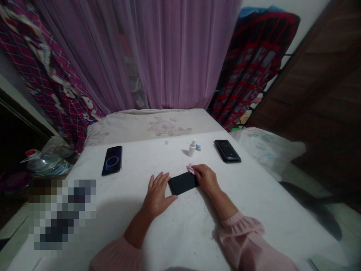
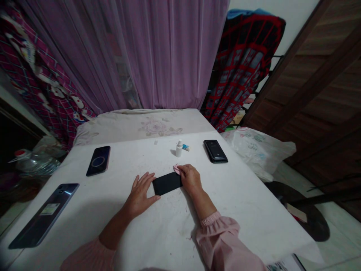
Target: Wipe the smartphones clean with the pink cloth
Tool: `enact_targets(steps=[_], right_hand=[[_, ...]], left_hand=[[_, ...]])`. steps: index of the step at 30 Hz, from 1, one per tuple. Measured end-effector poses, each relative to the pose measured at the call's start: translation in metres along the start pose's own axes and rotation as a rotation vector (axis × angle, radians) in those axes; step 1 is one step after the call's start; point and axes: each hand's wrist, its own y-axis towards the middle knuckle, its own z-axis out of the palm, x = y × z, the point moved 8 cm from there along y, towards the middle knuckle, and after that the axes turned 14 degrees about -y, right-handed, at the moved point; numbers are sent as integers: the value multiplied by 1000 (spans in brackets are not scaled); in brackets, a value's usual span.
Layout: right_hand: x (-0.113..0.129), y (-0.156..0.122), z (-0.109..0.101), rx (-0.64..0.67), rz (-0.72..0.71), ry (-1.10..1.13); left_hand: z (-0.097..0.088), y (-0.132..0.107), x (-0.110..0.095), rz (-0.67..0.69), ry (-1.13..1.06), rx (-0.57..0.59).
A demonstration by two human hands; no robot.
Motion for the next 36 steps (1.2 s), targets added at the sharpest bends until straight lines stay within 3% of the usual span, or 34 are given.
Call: enact_targets(steps=[5,9,11,14,17,23,25,29,32,36], right_hand=[[-12,-41,-13,57,24,66],[8,-70,-19,179,-140,197],[18,-73,-20,186,-189,249],[19,-63,-18,88,-148,288],[17,-48,-11,-29,-106,292],[6,-28,-6,-166,-44,383],[-6,-26,-10,-205,21,404],[-23,-30,-17,-225,95,400],[-22,-40,-20,-186,112,357],[-10,-57,-22,-105,120,218]], left_hand=[[-2,0,7,49,10,-111],[-10,2,9,49,-2,-231],[-14,1,6,19,-18,-260],[-11,-4,-7,-75,-14,-249],[3,-8,-27,-180,50,-150],[29,10,-55,-319,85,207],[30,20,-60,-274,74,291],[33,24,-62,-24,14,453],[25,12,-43,38,35,348],[7,-13,-16,37,109,-24]])
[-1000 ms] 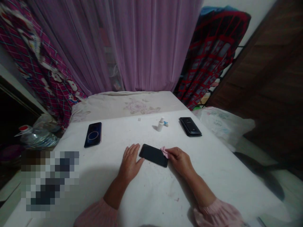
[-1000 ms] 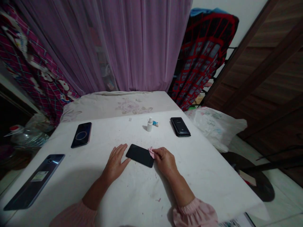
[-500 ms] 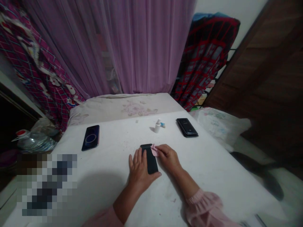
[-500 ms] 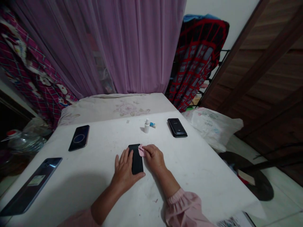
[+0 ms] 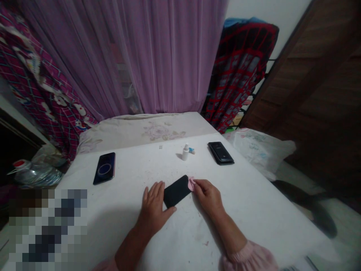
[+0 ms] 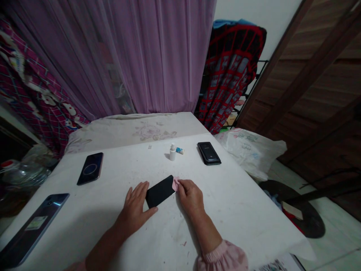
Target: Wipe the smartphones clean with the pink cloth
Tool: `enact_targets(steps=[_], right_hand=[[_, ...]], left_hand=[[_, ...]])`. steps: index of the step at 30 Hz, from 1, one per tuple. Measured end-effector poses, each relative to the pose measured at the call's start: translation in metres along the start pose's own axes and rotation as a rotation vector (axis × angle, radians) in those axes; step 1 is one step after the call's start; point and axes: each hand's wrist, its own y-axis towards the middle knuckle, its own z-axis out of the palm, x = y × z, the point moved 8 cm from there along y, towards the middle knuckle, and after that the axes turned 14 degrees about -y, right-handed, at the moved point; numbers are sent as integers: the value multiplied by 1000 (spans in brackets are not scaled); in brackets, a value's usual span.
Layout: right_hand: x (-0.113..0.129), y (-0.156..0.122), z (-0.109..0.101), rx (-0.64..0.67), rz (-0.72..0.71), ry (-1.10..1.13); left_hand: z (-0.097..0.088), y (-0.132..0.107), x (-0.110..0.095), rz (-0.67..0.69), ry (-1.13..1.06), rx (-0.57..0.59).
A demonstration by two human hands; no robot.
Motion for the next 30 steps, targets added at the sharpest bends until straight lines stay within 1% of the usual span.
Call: enact_targets(steps=[2,4,7,10,14,17,20,22,24,27,30], right_hand=[[5,-6,-1,17,-7,-84],[7,-6,0,33,6,-157],[8,3,5,86,30,-246],[13,19,13,136,23,-300],[22,35,18,122,-3,-337],[22,27,15,88,-15,-359],[12,5,5,69,11,-382],[6,-10,-1,62,18,-397],[4,-17,-5,57,16,-404],[7,-10,-3,65,19,-406],[15,11,6,82,22,-412]], left_hand=[[-3,-10,6,-17,26,-120],[-3,-13,7,-6,22,-159],[0,-10,6,57,-9,-129],[1,-7,7,102,-24,-98],[0,-7,6,95,-18,-109],[-1,-7,4,63,-9,-143],[-2,-8,3,54,-6,-172],[-2,-8,3,66,-9,-172],[-1,-8,4,80,-13,-159],[2,-7,6,98,-19,-130],[5,-6,10,98,-21,-90]])
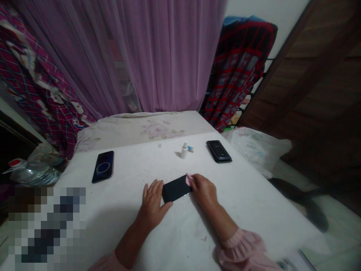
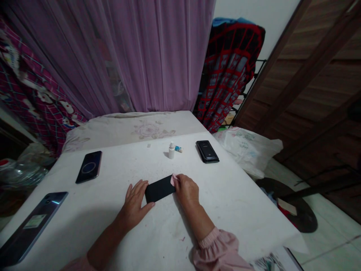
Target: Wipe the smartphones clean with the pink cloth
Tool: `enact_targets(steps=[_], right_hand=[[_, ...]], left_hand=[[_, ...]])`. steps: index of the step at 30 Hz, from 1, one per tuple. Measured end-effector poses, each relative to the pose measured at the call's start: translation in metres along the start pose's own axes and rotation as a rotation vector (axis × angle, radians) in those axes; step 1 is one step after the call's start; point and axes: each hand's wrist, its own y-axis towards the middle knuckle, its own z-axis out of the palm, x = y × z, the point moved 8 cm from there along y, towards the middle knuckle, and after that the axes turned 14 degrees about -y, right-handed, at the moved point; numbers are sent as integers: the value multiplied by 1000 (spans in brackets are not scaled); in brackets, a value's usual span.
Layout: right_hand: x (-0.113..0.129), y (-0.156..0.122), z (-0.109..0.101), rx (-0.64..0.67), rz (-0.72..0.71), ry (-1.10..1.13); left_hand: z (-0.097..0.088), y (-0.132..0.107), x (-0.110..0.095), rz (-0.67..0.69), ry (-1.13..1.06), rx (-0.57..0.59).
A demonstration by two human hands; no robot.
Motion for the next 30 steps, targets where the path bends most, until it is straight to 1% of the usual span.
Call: enact_targets(steps=[2,4,7,9,11,13,15,17,20,23,26,30], right_hand=[[7,14,3,15,-18,20],[11,23,6,38,-64,60],[9,25,7,85,-173,128],[5,22,6,110,-241,182],[2,18,3,122,-289,225],[4,15,1,133,-318,240],[15,14,2,144,-348,240],[33,14,3,149,-389,232],[63,15,7,147,-441,194],[84,15,12,149,-464,123],[91,15,16,145,-479,90],[87,10,16,115,-499,130]], left_hand=[[2,2,4,-8,-4,37],[3,5,9,-4,-19,94],[4,11,17,5,-49,177],[2,15,22,-5,-55,173],[-2,17,26,-11,-56,132],[-4,16,25,0,-59,95],[-4,15,23,12,-63,81],[-4,15,20,16,-61,83],[-2,15,19,14,-44,115],[1,17,20,-9,-19,153],[3,19,23,-38,-4,157],[4,19,23,-57,-10,141]])
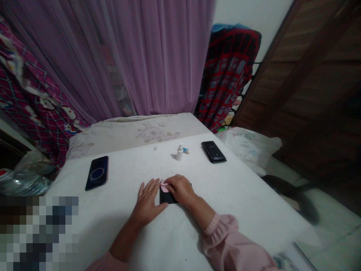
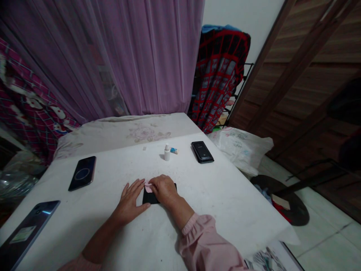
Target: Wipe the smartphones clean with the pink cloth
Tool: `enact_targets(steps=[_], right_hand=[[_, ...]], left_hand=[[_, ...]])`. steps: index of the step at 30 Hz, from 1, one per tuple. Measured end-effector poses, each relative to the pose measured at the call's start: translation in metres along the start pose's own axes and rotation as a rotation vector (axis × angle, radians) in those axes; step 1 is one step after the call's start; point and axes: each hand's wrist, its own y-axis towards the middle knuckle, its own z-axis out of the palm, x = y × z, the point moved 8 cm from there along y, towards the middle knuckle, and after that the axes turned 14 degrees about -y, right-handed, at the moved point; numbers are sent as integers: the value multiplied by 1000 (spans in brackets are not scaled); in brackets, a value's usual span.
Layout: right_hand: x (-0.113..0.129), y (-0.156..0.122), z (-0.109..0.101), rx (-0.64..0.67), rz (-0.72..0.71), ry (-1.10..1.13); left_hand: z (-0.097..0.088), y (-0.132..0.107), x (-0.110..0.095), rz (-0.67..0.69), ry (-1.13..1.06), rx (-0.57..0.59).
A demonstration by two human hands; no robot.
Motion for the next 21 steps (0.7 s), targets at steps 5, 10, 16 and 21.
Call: enact_targets(steps=[5,10,16,21], right_hand=[[-5,-8,0,-38,38,10],[7,-3,0,-22,-19,-27],[-4,-6,-9,-62,-1,-83],[-56,-44,-19,-149,181,-118]], left_hand=[[-2,0,-1,-30,-21,-6],[-3,3,-2,-94,-36,31],[-6,6,-9,-159,-53,79],[-8,4,-13,-137,-72,100]])
